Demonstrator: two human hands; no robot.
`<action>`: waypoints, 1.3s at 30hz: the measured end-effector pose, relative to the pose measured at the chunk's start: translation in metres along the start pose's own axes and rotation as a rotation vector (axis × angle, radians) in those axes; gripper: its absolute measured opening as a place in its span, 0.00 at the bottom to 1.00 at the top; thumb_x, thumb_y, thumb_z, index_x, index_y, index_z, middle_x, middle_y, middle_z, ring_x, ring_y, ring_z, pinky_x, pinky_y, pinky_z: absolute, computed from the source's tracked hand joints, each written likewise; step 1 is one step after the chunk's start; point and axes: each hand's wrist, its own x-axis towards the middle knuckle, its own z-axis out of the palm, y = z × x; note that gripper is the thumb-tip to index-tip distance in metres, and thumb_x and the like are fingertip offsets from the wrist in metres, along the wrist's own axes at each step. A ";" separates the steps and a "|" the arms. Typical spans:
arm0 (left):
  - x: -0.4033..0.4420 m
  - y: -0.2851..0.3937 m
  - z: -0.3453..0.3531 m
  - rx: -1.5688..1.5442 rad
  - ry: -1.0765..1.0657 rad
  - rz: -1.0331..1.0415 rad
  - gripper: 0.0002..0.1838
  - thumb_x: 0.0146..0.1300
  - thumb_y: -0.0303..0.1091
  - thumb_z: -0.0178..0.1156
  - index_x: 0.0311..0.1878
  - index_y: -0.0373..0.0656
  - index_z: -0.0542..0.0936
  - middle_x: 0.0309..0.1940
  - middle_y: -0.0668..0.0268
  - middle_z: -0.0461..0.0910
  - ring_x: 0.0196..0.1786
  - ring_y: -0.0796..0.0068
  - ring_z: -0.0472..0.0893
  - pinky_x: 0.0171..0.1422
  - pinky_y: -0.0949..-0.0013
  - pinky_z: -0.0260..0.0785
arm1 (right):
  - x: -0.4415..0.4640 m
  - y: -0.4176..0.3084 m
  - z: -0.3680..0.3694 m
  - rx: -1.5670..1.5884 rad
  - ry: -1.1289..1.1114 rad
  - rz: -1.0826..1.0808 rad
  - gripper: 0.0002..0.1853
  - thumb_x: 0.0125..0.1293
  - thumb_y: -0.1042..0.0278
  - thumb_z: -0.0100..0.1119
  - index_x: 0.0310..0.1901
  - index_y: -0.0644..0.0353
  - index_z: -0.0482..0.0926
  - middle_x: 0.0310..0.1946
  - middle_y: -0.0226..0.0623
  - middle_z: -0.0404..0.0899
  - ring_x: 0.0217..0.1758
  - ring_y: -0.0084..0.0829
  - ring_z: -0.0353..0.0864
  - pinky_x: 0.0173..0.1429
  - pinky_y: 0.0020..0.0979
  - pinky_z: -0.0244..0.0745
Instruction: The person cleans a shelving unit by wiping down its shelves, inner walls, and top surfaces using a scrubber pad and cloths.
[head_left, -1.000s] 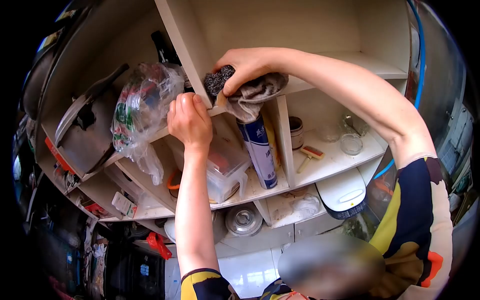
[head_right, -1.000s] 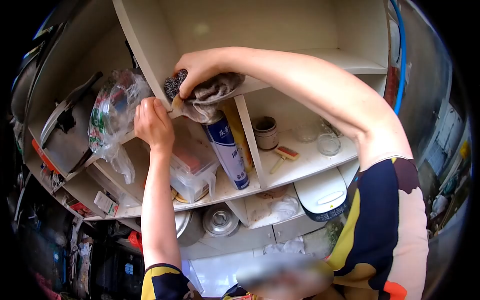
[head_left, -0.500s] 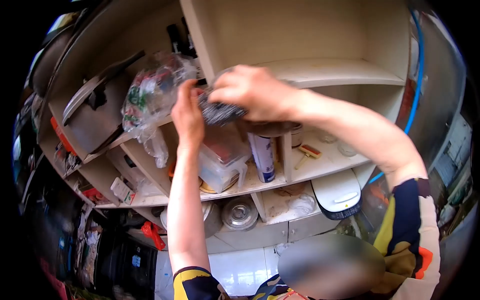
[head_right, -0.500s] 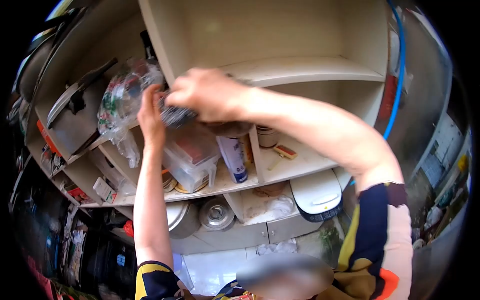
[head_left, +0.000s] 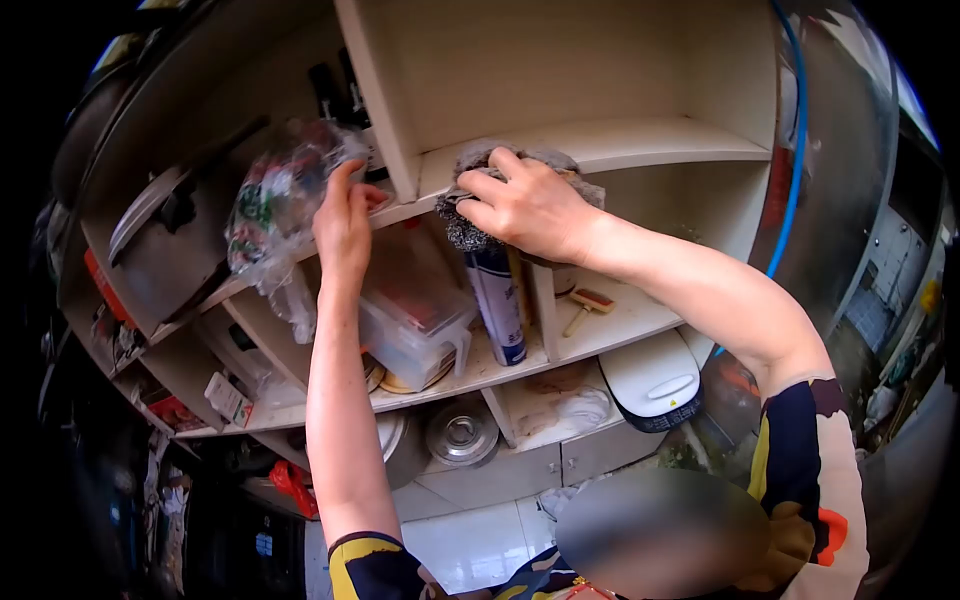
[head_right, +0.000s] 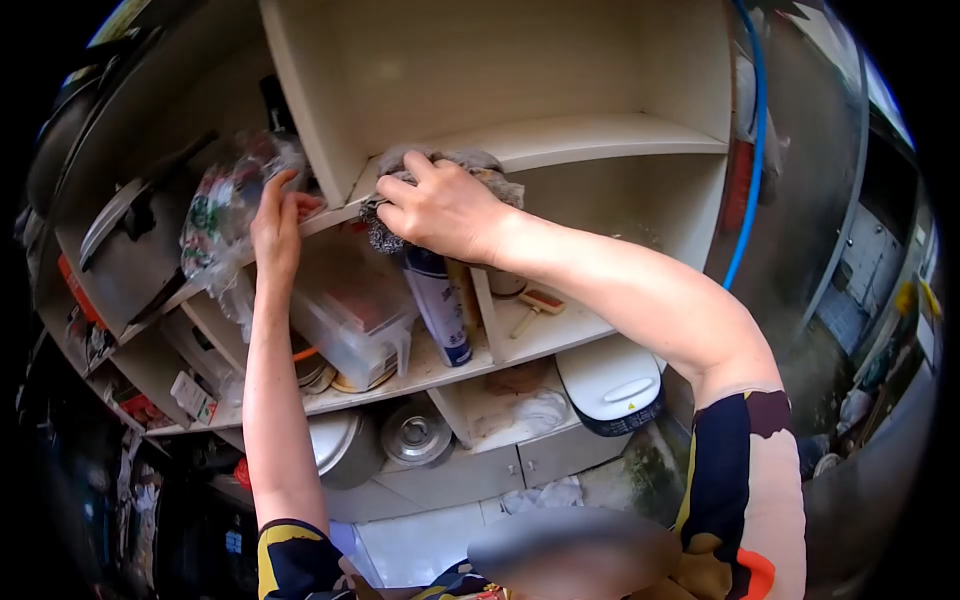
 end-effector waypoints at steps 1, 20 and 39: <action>0.002 -0.001 -0.003 -0.046 -0.030 -0.024 0.16 0.73 0.31 0.45 0.59 0.42 0.74 0.33 0.62 0.84 0.37 0.71 0.83 0.46 0.68 0.73 | 0.004 -0.006 0.003 -0.018 0.001 0.013 0.03 0.48 0.69 0.58 0.23 0.56 0.76 0.33 0.31 0.73 0.39 0.35 0.75 0.28 0.29 0.79; 0.016 -0.021 -0.006 -0.256 -0.131 -0.148 0.24 0.76 0.49 0.43 0.55 0.37 0.76 0.32 0.61 0.84 0.37 0.72 0.82 0.45 0.71 0.73 | 0.047 -0.065 0.033 -0.153 -0.069 0.182 0.04 0.51 0.68 0.59 0.29 0.57 0.79 0.33 0.33 0.73 0.40 0.36 0.74 0.30 0.27 0.79; 0.014 -0.030 -0.010 -0.226 -0.129 -0.161 0.22 0.77 0.49 0.43 0.56 0.39 0.75 0.30 0.69 0.80 0.32 0.85 0.74 0.39 0.80 0.65 | -0.130 0.091 -0.090 -0.271 -0.155 0.672 0.21 0.43 0.75 0.71 0.42 0.50 0.81 0.45 0.31 0.75 0.50 0.41 0.74 0.48 0.38 0.81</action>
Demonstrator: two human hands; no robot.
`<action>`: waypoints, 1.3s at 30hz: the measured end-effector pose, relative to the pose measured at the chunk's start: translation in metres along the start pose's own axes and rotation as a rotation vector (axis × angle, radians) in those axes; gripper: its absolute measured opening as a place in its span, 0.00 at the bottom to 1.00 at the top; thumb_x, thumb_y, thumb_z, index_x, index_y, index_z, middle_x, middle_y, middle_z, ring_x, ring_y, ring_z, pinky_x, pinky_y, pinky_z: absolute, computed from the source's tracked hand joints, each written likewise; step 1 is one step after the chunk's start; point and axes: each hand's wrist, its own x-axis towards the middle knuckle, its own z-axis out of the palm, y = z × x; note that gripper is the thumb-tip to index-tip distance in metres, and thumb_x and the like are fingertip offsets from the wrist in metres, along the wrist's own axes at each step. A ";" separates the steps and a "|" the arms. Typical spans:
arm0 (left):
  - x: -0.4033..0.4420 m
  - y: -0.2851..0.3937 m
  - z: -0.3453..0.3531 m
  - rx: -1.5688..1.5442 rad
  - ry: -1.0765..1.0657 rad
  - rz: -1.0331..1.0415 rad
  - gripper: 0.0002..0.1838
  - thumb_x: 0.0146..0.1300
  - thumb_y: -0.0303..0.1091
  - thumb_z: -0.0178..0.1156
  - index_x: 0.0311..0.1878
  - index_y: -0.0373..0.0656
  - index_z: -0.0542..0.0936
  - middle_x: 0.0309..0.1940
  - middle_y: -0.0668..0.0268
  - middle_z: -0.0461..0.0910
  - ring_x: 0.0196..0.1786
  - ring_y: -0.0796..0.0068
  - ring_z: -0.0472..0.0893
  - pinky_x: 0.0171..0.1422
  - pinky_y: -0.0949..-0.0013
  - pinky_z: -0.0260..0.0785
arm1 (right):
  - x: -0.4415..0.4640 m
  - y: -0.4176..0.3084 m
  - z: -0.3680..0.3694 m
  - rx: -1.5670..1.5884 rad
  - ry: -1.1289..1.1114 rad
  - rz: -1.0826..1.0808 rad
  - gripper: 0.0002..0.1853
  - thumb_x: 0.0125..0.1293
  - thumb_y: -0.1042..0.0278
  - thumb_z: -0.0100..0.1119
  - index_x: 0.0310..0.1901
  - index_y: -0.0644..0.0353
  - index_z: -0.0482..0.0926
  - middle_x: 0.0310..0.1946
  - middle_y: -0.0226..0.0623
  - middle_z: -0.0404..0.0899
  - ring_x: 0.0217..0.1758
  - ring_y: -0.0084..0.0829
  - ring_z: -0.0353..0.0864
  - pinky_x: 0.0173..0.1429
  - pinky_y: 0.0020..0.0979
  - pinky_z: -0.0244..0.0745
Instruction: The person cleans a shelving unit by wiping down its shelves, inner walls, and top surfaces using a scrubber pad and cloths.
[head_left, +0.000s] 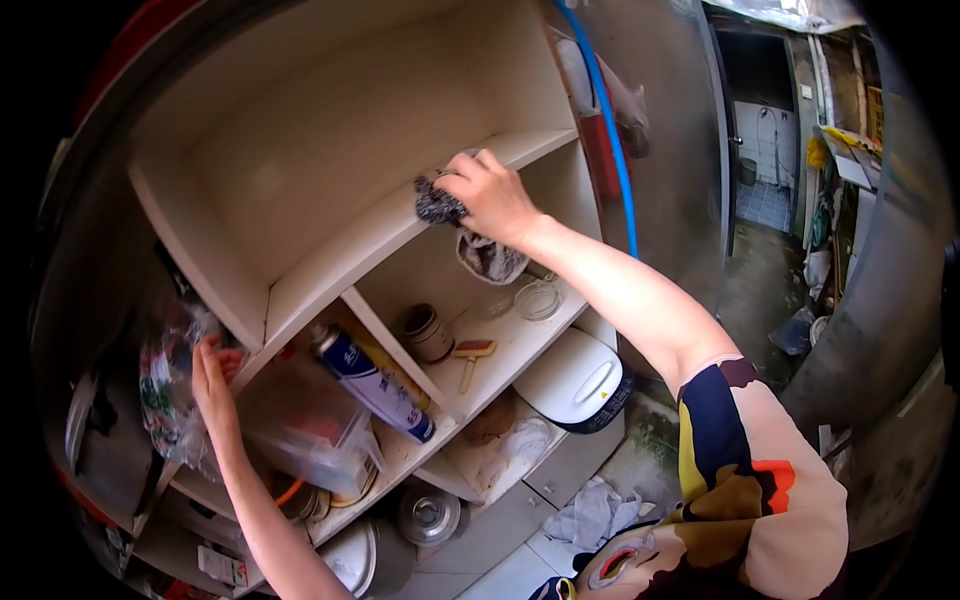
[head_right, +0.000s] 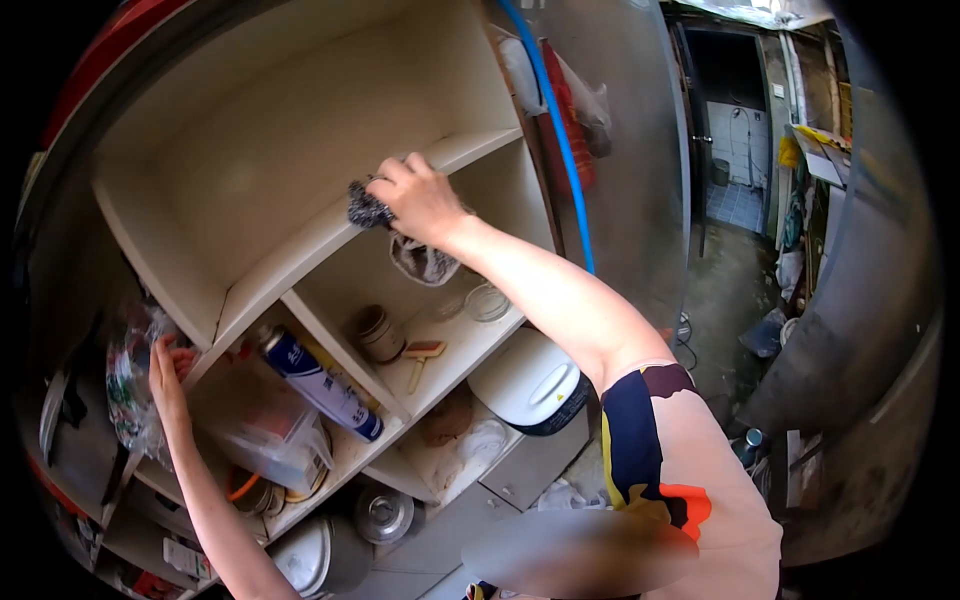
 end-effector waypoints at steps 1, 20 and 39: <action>0.000 -0.002 0.000 -0.002 -0.007 0.009 0.22 0.77 0.49 0.43 0.56 0.39 0.75 0.30 0.69 0.80 0.32 0.85 0.74 0.39 0.80 0.65 | -0.004 0.018 -0.003 -0.021 -0.035 0.050 0.24 0.40 0.73 0.74 0.45 0.49 0.81 0.47 0.30 0.75 0.52 0.41 0.73 0.52 0.39 0.80; 0.001 -0.025 -0.011 0.138 0.155 0.041 0.20 0.77 0.44 0.45 0.55 0.36 0.77 0.35 0.66 0.80 0.41 0.79 0.78 0.51 0.76 0.69 | -0.046 0.225 -0.011 -0.075 0.116 -0.005 0.26 0.39 0.75 0.70 0.46 0.51 0.80 0.46 0.33 0.78 0.50 0.41 0.76 0.54 0.38 0.74; -0.403 0.060 0.296 -0.745 -0.474 -1.201 0.44 0.67 0.43 0.61 0.78 0.50 0.45 0.73 0.55 0.55 0.68 0.57 0.67 0.58 0.49 0.74 | -0.326 -0.062 -0.007 1.099 -0.419 1.257 0.23 0.46 0.78 0.62 0.49 0.69 0.77 0.40 0.35 0.83 0.44 0.23 0.79 0.53 0.26 0.74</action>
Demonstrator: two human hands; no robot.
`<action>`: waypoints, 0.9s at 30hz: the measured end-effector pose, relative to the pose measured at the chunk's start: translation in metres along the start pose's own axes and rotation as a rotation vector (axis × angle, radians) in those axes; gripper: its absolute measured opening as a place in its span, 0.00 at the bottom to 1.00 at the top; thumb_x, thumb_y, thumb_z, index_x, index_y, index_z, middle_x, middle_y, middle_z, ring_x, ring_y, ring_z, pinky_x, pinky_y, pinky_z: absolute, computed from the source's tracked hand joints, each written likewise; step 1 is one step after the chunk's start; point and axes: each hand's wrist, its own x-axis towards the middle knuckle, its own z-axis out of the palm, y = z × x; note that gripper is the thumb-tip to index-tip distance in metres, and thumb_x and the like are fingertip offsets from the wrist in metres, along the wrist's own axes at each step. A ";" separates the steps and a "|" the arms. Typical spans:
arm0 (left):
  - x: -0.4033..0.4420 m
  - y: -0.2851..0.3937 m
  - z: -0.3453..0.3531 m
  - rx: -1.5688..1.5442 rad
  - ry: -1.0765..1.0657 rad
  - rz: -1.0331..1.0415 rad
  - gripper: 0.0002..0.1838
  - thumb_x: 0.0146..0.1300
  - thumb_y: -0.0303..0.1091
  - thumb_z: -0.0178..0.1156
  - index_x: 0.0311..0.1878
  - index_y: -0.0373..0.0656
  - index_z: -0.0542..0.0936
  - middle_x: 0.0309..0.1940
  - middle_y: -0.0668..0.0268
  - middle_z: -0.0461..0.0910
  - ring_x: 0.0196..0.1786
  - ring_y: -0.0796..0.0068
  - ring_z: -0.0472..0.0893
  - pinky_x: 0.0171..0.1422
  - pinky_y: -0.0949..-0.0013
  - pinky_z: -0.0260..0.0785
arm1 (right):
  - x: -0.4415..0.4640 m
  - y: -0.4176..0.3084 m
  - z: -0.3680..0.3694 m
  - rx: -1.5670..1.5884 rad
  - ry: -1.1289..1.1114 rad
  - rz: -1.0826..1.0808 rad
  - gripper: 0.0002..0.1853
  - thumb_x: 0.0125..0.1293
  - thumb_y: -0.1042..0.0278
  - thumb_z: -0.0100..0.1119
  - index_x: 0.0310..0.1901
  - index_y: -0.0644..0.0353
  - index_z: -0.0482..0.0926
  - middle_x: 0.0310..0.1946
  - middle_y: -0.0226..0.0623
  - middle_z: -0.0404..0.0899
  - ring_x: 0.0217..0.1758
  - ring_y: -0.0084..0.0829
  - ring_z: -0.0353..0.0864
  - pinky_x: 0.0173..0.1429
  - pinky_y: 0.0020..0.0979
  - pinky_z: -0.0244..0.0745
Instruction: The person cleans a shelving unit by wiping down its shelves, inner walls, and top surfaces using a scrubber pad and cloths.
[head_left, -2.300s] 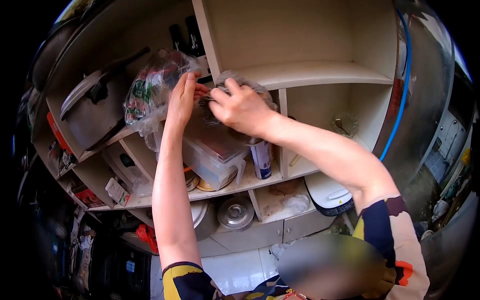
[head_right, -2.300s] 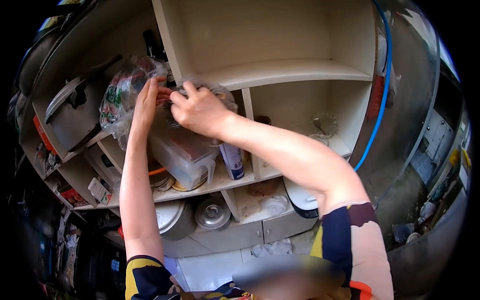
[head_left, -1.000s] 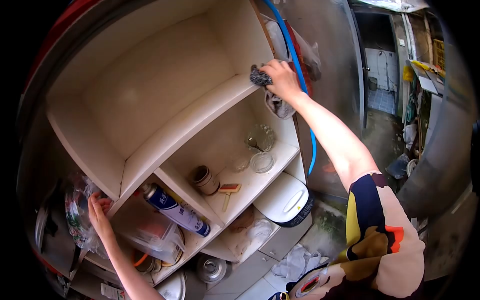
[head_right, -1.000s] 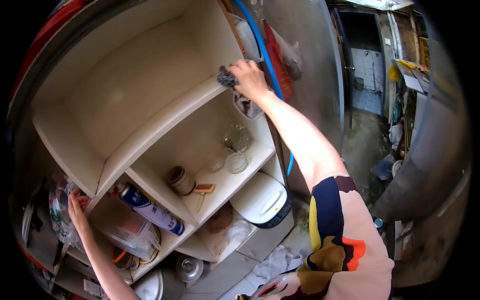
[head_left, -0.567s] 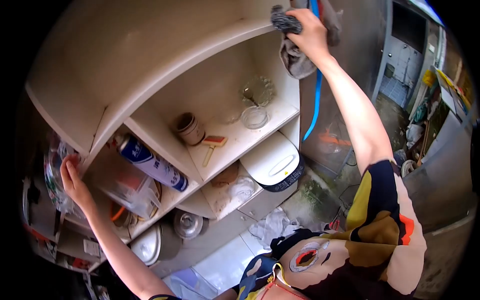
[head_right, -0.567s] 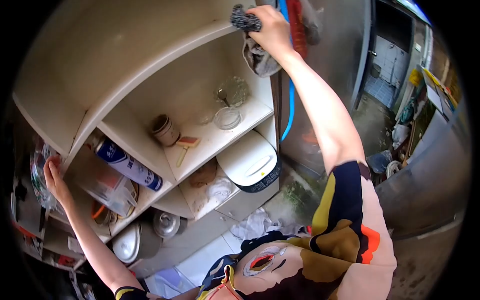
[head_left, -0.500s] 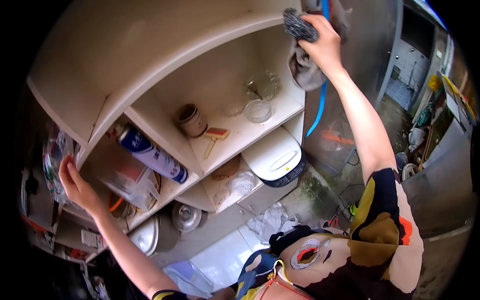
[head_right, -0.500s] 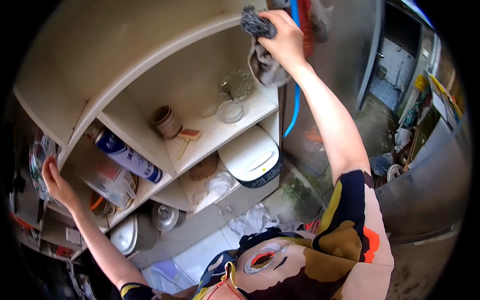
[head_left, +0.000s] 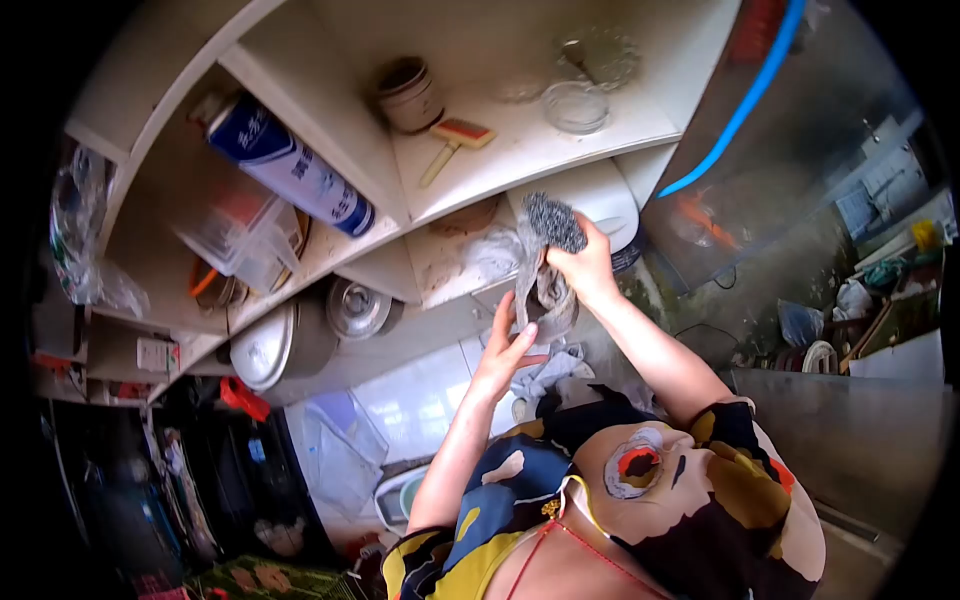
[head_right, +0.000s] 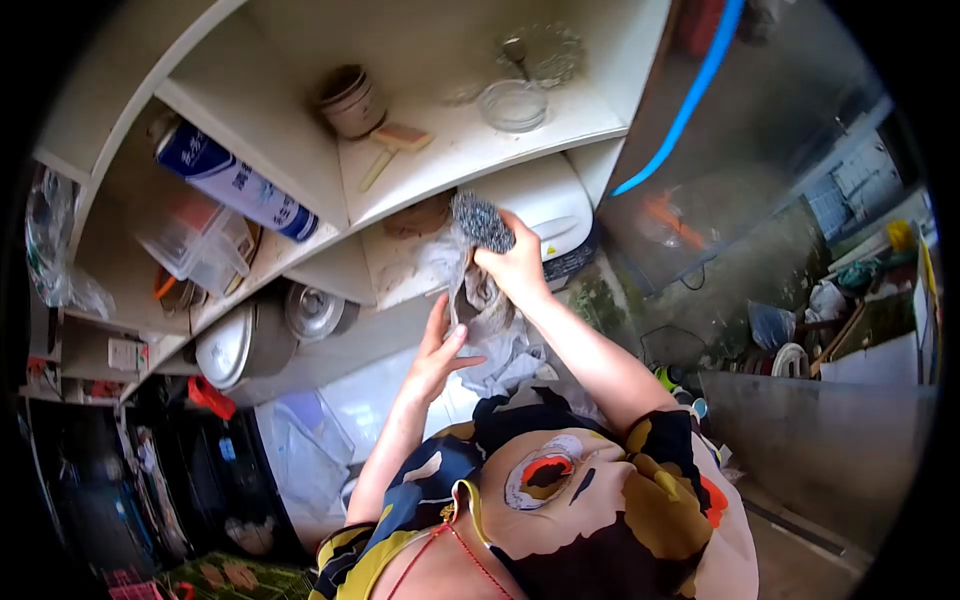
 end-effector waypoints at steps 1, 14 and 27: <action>0.002 -0.014 0.000 -0.091 0.022 -0.030 0.44 0.69 0.42 0.59 0.78 0.52 0.42 0.74 0.55 0.53 0.69 0.57 0.67 0.56 0.46 0.75 | -0.013 0.016 0.004 0.035 -0.043 0.050 0.21 0.47 0.80 0.61 0.48 0.70 0.78 0.40 0.33 0.83 0.44 0.22 0.79 0.52 0.25 0.74; 0.043 -0.054 -0.016 0.268 -0.071 0.041 0.31 0.66 0.38 0.62 0.69 0.36 0.66 0.57 0.57 0.76 0.57 0.69 0.76 0.63 0.68 0.67 | -0.040 0.075 -0.036 0.227 -0.335 0.568 0.29 0.49 0.81 0.69 0.56 0.63 0.73 0.44 0.32 0.80 0.44 0.25 0.81 0.50 0.27 0.79; 0.283 -0.032 -0.166 1.750 0.358 -0.007 0.26 0.63 0.44 0.62 0.61 0.43 0.75 0.51 0.53 0.81 0.51 0.55 0.81 0.56 0.59 0.74 | -0.020 0.086 -0.091 0.248 -0.032 0.707 0.26 0.50 0.85 0.64 0.54 0.67 0.73 0.44 0.34 0.81 0.44 0.25 0.81 0.50 0.29 0.77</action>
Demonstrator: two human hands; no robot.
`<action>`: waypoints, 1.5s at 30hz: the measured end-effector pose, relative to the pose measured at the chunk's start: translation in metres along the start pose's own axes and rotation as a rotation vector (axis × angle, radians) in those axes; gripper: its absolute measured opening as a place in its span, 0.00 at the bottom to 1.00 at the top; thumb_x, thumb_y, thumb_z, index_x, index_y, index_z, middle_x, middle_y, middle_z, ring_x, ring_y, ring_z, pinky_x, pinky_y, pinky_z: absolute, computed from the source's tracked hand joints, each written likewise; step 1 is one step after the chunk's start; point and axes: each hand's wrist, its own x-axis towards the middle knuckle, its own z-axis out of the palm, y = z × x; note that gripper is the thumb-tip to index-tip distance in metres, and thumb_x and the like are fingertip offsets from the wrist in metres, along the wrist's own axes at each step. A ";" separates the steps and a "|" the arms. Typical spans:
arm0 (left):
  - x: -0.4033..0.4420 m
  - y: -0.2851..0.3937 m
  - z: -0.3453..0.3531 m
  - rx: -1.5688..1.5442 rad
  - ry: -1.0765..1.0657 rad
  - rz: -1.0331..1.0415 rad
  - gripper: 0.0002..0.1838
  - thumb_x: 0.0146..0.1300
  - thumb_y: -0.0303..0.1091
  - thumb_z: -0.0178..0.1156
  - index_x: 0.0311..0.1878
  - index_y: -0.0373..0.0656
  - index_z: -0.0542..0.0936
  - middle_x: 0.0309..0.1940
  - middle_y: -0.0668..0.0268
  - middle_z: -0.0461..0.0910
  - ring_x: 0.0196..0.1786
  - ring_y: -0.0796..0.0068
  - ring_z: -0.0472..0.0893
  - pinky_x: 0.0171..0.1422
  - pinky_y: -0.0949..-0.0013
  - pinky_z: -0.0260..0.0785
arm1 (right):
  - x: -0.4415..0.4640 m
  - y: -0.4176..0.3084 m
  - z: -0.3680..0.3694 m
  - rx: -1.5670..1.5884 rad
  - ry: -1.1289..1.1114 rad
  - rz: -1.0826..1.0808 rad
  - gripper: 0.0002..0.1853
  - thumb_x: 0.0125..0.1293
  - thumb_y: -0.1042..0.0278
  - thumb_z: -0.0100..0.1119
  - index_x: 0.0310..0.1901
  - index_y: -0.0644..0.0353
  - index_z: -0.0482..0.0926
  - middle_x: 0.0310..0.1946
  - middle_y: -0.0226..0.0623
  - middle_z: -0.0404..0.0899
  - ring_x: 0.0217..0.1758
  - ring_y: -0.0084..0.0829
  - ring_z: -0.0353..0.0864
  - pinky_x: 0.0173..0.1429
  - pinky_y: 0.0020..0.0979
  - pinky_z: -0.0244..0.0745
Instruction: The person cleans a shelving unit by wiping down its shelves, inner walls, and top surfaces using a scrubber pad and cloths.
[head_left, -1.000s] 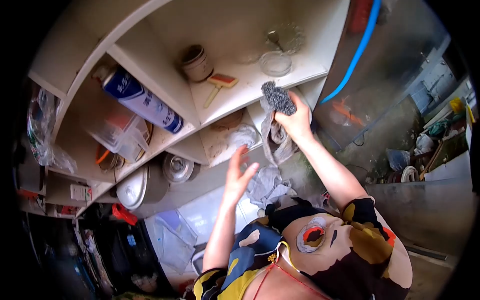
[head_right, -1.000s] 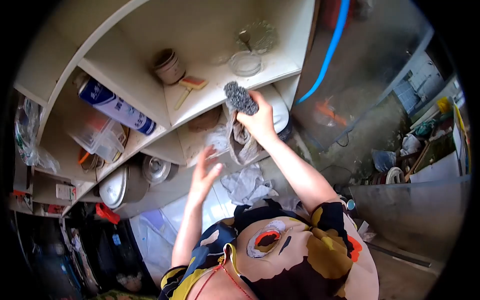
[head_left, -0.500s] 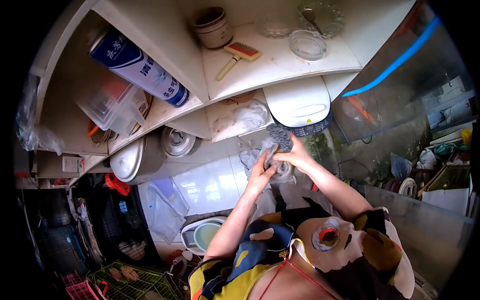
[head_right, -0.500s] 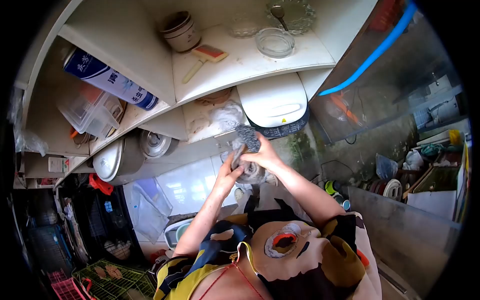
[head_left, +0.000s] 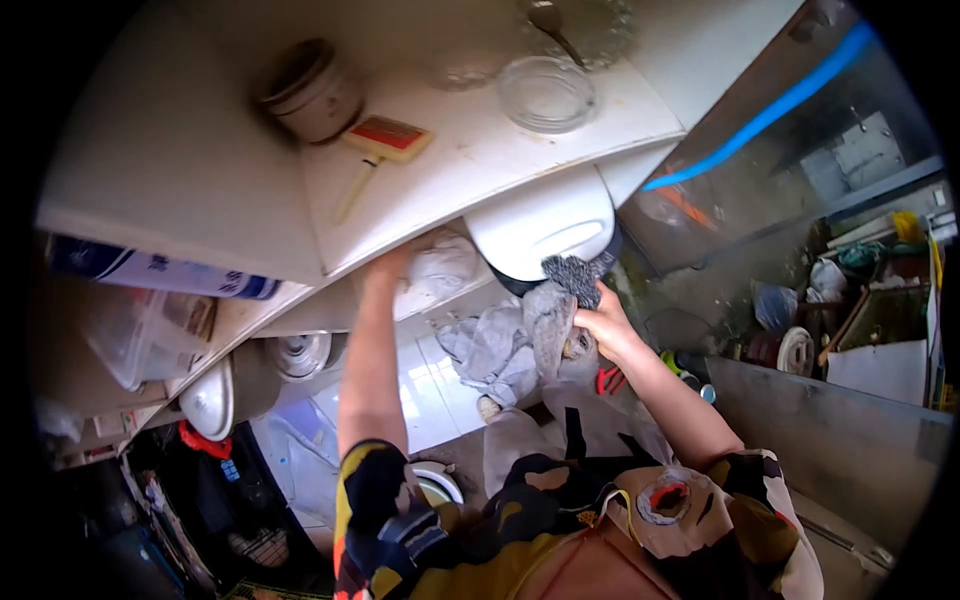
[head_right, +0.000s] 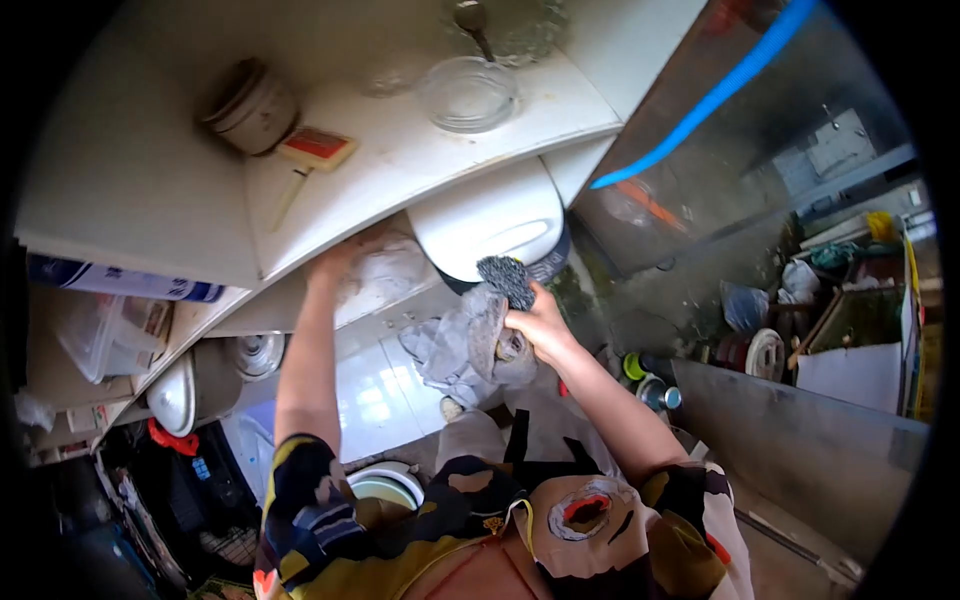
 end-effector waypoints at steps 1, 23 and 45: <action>0.009 0.001 0.004 0.016 -0.034 -0.024 0.26 0.63 0.44 0.62 0.61 0.43 0.74 0.52 0.53 0.81 0.51 0.55 0.81 0.56 0.59 0.74 | 0.006 0.002 -0.009 0.019 0.011 0.008 0.27 0.50 0.85 0.65 0.55 0.68 0.72 0.44 0.35 0.81 0.44 0.26 0.81 0.49 0.29 0.77; -0.071 -0.040 -0.016 -2.604 0.445 -0.364 0.26 0.68 0.47 0.55 0.64 0.41 0.71 0.62 0.53 0.73 0.60 0.58 0.76 0.64 0.60 0.70 | 0.041 -0.017 -0.019 -0.074 -0.019 -0.055 0.27 0.50 0.80 0.66 0.54 0.66 0.73 0.43 0.34 0.81 0.46 0.26 0.81 0.52 0.29 0.75; -0.358 -0.042 -0.111 -0.419 0.492 -0.116 0.29 0.52 0.47 0.62 0.59 0.49 0.77 0.59 0.60 0.77 0.62 0.55 0.74 0.70 0.57 0.63 | 0.151 0.022 0.133 -0.162 -0.214 -0.043 0.13 0.50 0.79 0.63 0.40 0.63 0.79 0.32 0.33 0.81 0.33 0.28 0.80 0.39 0.30 0.77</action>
